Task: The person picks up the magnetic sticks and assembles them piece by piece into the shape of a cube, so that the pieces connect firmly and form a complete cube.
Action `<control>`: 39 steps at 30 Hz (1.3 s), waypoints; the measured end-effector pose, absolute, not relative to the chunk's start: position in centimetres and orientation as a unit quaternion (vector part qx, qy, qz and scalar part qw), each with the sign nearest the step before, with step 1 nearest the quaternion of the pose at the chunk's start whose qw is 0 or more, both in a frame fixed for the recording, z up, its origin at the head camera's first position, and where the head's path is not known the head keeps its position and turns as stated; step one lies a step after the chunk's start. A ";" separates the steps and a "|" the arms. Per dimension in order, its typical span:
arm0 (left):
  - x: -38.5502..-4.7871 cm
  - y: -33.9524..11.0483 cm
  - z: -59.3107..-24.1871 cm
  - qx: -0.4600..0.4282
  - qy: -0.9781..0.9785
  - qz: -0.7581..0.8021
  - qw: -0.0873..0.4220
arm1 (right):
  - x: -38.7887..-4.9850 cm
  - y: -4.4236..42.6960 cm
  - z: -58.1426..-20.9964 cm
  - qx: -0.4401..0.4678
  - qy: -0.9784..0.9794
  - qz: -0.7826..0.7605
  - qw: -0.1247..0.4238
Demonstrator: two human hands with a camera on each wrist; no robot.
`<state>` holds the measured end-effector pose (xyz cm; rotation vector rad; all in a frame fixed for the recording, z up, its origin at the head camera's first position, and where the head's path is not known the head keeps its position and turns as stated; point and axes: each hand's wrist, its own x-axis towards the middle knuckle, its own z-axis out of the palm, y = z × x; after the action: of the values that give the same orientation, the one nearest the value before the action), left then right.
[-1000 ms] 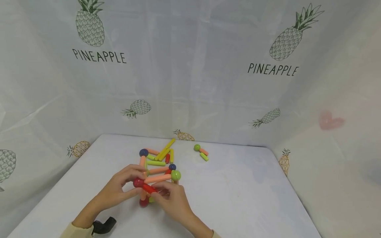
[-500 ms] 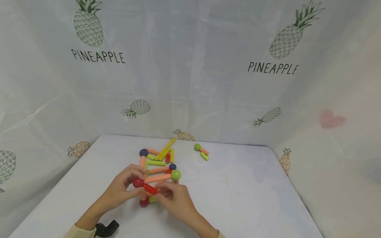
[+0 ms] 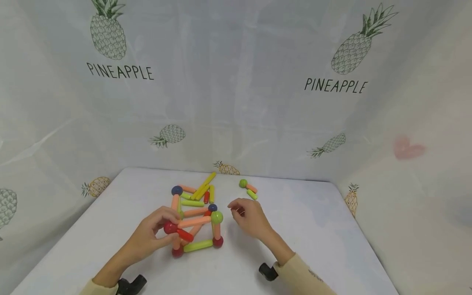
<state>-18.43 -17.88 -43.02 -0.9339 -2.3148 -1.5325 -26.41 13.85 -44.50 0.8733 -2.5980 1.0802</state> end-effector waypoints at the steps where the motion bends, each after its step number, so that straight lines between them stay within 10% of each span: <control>1: -18.4 -17.9 -43.0 -0.318 -0.785 -0.522 0.105 | -27.4 13.6 -44.8 0.299 -0.886 0.342 0.096; 12: -18.6 -18.0 -43.3 -0.318 -0.781 -0.527 0.104 | -35.1 8.6 -47.6 0.370 -0.912 0.179 -0.010; 39: -18.5 -18.0 -43.3 -0.313 -0.789 -0.518 0.110 | -37.3 9.4 -48.8 0.329 -0.937 0.098 0.072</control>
<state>-18.55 -17.99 -43.30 -0.9187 -2.3187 -1.5219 -37.33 9.36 -48.80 0.9878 -2.8156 0.2935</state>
